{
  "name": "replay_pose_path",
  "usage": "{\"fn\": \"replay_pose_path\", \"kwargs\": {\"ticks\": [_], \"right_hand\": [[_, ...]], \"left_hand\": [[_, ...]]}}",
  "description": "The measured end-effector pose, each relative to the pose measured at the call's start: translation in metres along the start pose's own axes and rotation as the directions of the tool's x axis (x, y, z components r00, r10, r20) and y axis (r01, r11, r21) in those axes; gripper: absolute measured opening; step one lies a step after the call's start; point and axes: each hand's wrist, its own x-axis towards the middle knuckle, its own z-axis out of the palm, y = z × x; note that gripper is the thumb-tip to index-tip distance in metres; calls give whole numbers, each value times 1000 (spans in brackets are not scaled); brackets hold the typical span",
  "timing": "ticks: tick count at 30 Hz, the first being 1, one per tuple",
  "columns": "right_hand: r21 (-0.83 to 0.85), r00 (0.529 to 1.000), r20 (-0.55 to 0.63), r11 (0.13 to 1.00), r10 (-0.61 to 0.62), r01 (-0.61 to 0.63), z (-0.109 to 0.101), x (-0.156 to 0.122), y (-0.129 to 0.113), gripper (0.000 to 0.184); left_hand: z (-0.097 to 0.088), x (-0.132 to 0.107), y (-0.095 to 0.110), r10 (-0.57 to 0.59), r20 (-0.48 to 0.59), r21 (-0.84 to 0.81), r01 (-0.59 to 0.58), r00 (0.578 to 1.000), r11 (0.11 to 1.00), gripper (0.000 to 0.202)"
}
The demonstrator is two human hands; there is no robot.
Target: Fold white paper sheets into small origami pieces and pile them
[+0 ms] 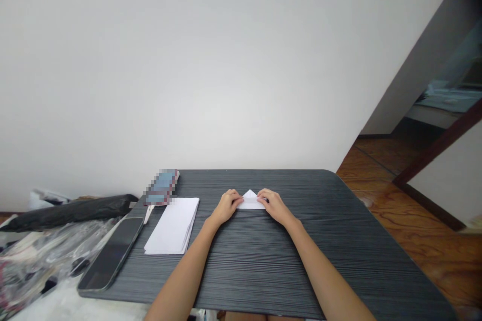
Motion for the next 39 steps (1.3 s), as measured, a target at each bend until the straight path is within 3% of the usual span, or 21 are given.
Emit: {"fn": "replay_pose_path", "kwargs": {"ticks": [9, 15, 19, 22, 25, 27, 32, 39], "right_hand": [[-68, 995, -47, 994, 85, -88, 6, -1, 7, 5], [-141, 983, -83, 975, 162, -173, 12, -1, 10, 3], [-286, 948, -204, 911, 246, -298, 14, -2, -4, 24], [-398, 970, -159, 887, 186, -235, 16, -3, -17, 31], [-450, 997, -16, 890, 76, -75, 19, -4, -26, 36], [-473, 999, 25, 881, 48, -31, 22, -4, -29, 34], [-559, 996, -44, 824, 83, -93, 30, -11, -38, 31], [-616, 993, -75, 779, 92, -119, 37, -26, -50, 33]], "left_hand": [[6, 2, 4, -134, -17, 83, 135, 991, 987, 18], [11, 2, 10, -204, -67, 226, 214, 977, 951, 15], [13, 2, 15, -250, -120, 331, 276, 961, 903, 14], [15, 3, 23, -184, -132, 389, 222, 974, 894, 18], [17, 5, 28, -62, -48, 398, 76, 997, 914, 22], [18, 6, 27, -1, 12, 366, -4, 1000, 931, 22], [19, 4, 25, 55, 29, 347, -62, 998, 936, 22], [23, -12, 46, 54, 45, 462, -69, 998, 884, 25]]}}
